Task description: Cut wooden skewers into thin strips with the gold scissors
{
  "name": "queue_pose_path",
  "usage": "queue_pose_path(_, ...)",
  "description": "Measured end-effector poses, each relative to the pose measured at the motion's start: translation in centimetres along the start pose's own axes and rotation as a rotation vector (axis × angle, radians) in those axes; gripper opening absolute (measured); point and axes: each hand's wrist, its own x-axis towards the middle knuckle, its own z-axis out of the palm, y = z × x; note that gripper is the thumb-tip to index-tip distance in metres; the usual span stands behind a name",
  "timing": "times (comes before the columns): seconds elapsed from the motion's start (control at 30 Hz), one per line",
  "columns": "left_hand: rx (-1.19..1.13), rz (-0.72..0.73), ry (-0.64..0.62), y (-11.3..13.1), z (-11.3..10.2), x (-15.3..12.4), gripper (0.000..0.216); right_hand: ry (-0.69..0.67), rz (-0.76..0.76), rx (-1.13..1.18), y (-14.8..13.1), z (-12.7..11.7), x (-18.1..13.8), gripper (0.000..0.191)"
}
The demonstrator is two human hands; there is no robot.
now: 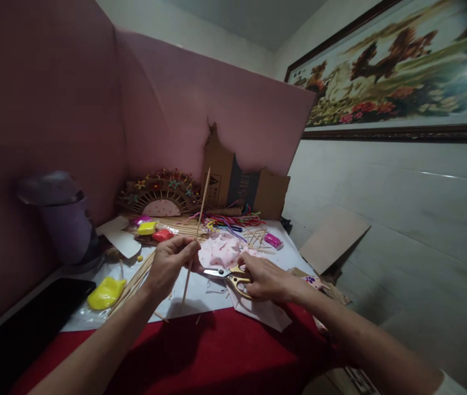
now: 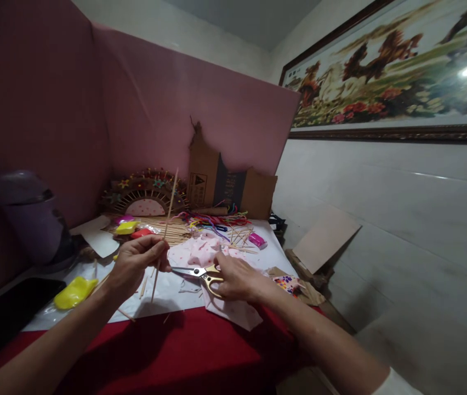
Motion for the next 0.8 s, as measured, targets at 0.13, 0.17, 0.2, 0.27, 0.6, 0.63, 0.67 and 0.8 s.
queue_pose_path(0.13,-0.077,-0.102,-0.04,0.2,0.1,-0.1,0.024,0.036,-0.012,0.391,0.3,-1.3,-0.1,0.029)
queue_pose_path(0.17,-0.101,-0.122,-0.046,0.1,0.1,-0.1,0.025,0.049,0.024,0.522,0.5,-1.6,-0.2,0.033)
queue_pose_path(0.2,-0.124,-0.138,-0.044,0.1,0.1,-0.1,0.025,0.053,0.072,0.645,0.6,-1.8,-0.3,0.04)
queue_pose_path(0.27,-0.178,-0.172,-0.027,-0.1,0.1,-0.1,0.025,0.041,0.169,0.835,1.0,-2.1,-0.6,0.051)
queue_pose_path(0.6,-0.184,-0.231,0.015,0.0,0.4,-0.2,0.02,-0.107,0.136,0.776,-1.8,-0.8,-2.2,0.037)
queue_pose_path(0.63,-0.165,-0.225,0.014,0.0,0.5,-0.3,0.02,-0.089,0.115,0.763,-2.2,-0.6,-2.0,0.036)
queue_pose_path(0.67,-0.151,-0.215,0.01,0.0,0.6,-0.4,0.019,-0.076,0.089,0.759,-2.6,-0.5,-1.8,0.035)
queue_pose_path(0.8,-0.113,-0.175,-0.011,-0.2,0.8,-0.5,0.012,-0.072,-0.006,0.789,-3.3,-0.2,-1.0,0.037)
